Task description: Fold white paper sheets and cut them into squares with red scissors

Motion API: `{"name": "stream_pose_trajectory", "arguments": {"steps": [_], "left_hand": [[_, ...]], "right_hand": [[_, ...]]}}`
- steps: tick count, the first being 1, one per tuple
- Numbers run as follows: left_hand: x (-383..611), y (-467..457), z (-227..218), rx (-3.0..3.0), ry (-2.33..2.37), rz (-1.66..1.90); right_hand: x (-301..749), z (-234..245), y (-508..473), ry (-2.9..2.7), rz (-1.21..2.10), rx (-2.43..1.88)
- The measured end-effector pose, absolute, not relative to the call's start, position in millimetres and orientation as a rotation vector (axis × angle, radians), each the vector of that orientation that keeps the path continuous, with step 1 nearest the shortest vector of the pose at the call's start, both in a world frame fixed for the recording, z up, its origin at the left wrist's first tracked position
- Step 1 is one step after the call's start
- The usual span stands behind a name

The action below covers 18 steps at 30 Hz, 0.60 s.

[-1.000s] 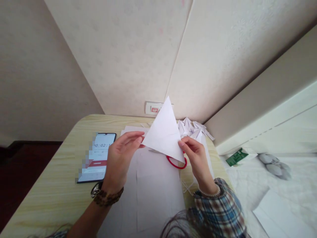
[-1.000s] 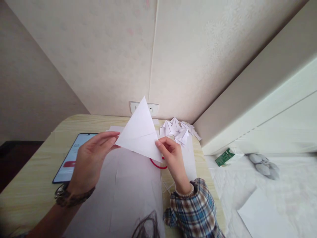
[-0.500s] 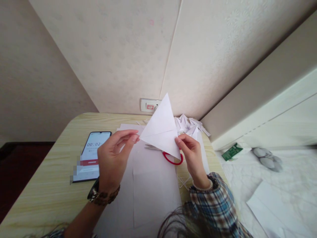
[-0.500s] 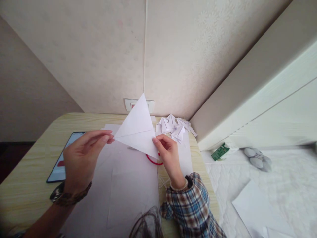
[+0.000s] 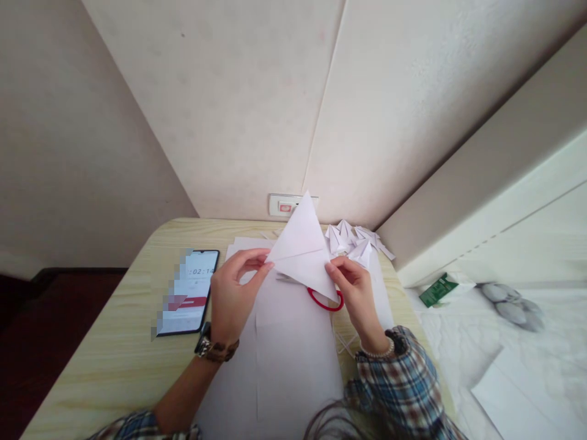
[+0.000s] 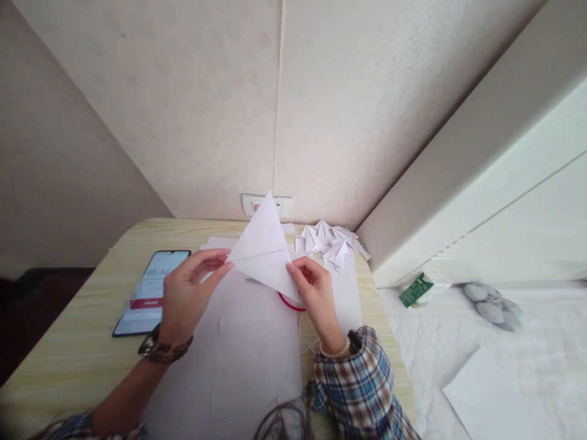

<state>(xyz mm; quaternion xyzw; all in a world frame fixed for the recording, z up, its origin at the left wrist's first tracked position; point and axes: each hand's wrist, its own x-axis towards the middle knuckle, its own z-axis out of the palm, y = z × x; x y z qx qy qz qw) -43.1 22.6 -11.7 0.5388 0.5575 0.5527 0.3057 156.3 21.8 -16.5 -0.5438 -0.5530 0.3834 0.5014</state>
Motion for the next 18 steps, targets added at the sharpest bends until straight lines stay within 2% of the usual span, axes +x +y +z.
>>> {"name": "stream_pose_trajectory", "arguments": {"steps": [18], "left_hand": [[-43.7, 21.6, -11.9, 1.495, 1.538, 1.452]], "right_hand": [[158.8, -15.3, 19.5, -1.407, 0.881, -1.286]]}}
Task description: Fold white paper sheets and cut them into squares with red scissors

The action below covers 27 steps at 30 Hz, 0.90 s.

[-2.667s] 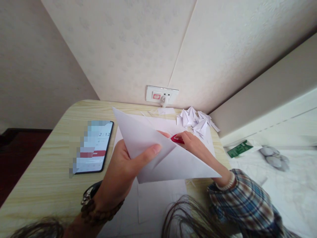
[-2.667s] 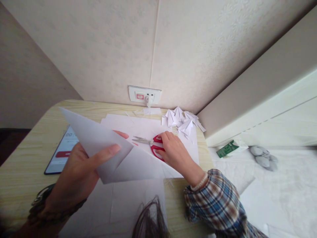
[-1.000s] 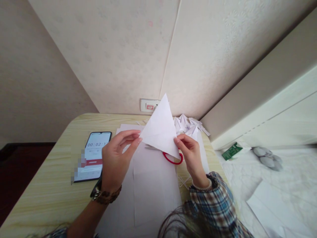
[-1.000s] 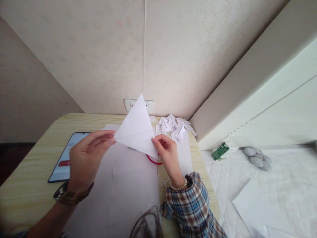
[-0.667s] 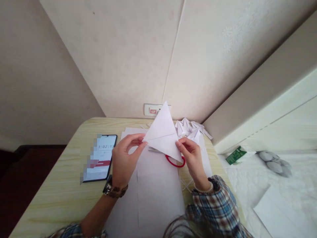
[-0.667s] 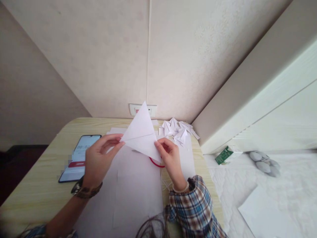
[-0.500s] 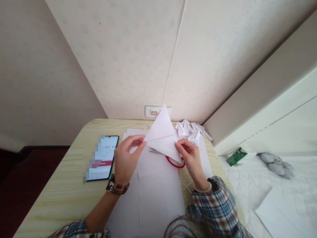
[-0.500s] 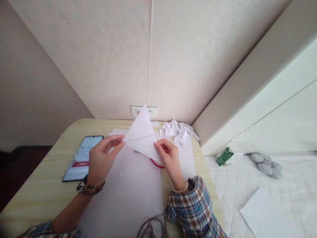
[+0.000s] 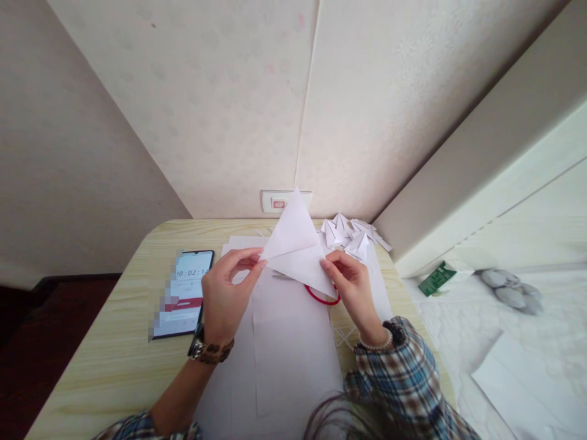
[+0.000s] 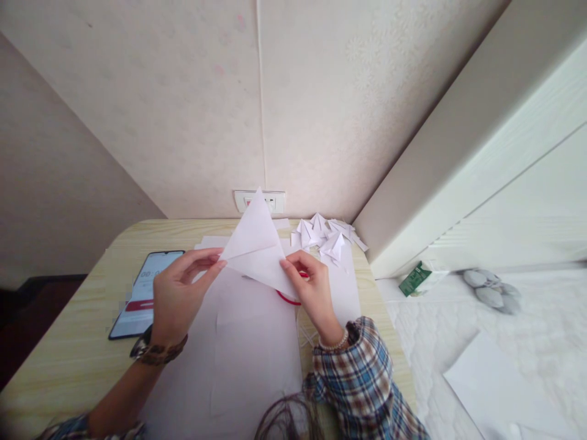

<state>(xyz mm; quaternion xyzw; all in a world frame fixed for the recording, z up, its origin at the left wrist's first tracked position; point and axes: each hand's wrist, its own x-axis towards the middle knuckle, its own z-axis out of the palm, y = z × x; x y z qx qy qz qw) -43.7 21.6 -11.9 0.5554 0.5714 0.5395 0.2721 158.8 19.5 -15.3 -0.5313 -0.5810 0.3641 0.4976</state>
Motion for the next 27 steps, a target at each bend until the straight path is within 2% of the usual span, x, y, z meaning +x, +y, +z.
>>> {"name": "stream_pose_trajectory", "arguments": {"steps": [6, 18, 27], "left_hand": [[-44.2, 19.4, -9.3, 1.478, 1.564, 1.448], [-44.4, 27.3, -10.7, 0.867, 1.299, 1.444], [-43.7, 28.1, -9.3, 0.716, 1.203, 1.383]], "right_hand": [[159.0, -12.1, 17.9, -1.45, 0.823, -1.273], [161.0, -10.8, 14.9, -1.566, 0.6, -1.2], [159.3, -17.7, 12.1, -1.56, 0.545, -1.217]]}}
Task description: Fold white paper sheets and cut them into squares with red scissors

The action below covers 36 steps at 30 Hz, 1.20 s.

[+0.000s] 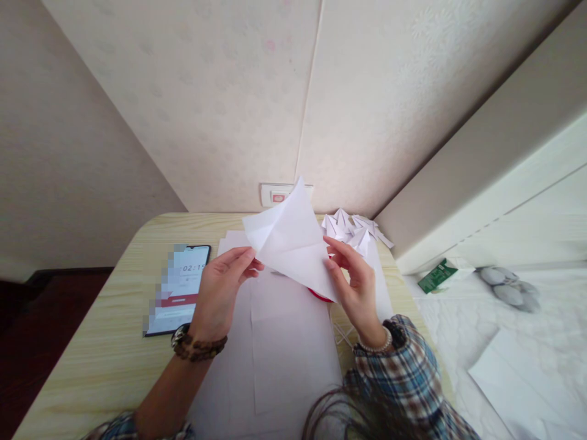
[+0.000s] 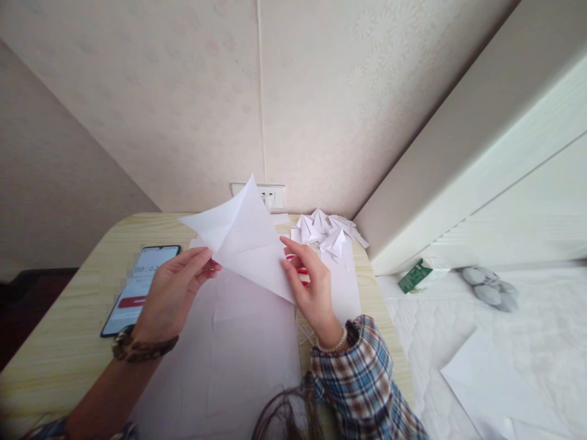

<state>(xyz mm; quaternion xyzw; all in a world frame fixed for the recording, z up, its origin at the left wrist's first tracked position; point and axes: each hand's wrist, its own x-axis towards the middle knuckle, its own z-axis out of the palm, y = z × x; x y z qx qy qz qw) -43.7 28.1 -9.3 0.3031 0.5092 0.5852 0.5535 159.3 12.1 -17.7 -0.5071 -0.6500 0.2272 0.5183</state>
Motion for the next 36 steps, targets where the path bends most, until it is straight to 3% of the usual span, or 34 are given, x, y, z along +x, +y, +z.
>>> {"name": "stream_pose_trajectory", "arguments": {"steps": [12, 25, 36], "left_hand": [[-43.5, 28.6, -8.9, 0.857, 1.266, 1.445], [-43.8, 23.3, -8.5, 1.288, 1.343, 1.427], [-43.5, 23.9, -7.8, 1.303, 1.359, 1.382]], "right_hand": [[156.3, -18.6, 10.9, -1.51, 0.673, -1.174], [157.0, -13.7, 13.5, -1.66, 0.572, -1.132], [157.8, -15.3, 12.8, -1.734, 0.604, -1.133]]}}
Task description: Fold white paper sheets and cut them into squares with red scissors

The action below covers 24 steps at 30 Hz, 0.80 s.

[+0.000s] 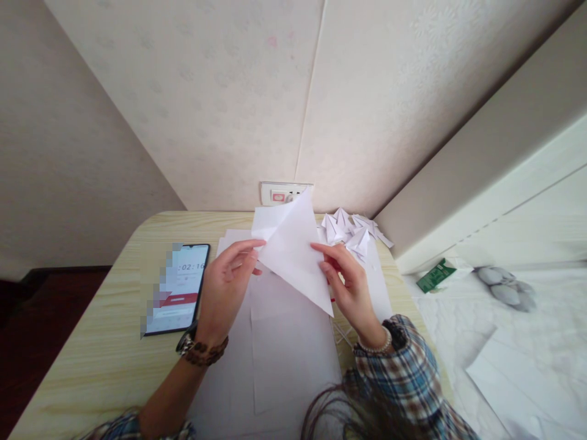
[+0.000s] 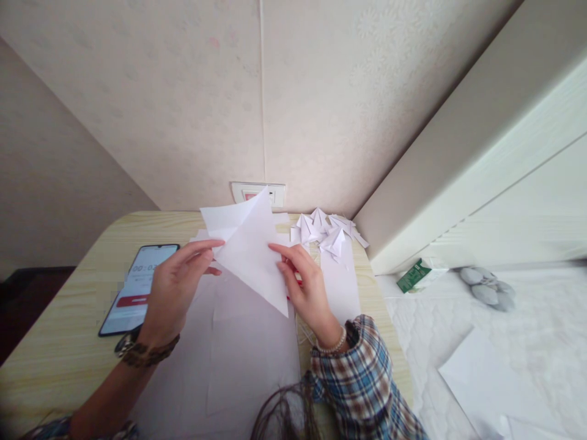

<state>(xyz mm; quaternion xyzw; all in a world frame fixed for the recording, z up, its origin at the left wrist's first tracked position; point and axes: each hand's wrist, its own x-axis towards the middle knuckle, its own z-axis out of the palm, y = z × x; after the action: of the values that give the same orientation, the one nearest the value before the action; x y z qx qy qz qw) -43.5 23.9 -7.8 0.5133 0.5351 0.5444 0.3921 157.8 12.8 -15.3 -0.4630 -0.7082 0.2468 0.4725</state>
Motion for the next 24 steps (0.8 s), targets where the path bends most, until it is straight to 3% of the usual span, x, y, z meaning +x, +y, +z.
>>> {"name": "stream_pose_trajectory", "arguments": {"steps": [24], "left_hand": [[-45.7, 24.8, -7.7, 1.259, 1.399, 1.505]], "right_hand": [[155.3, -17.2, 10.7, -1.591, 0.802, -1.128]]}}
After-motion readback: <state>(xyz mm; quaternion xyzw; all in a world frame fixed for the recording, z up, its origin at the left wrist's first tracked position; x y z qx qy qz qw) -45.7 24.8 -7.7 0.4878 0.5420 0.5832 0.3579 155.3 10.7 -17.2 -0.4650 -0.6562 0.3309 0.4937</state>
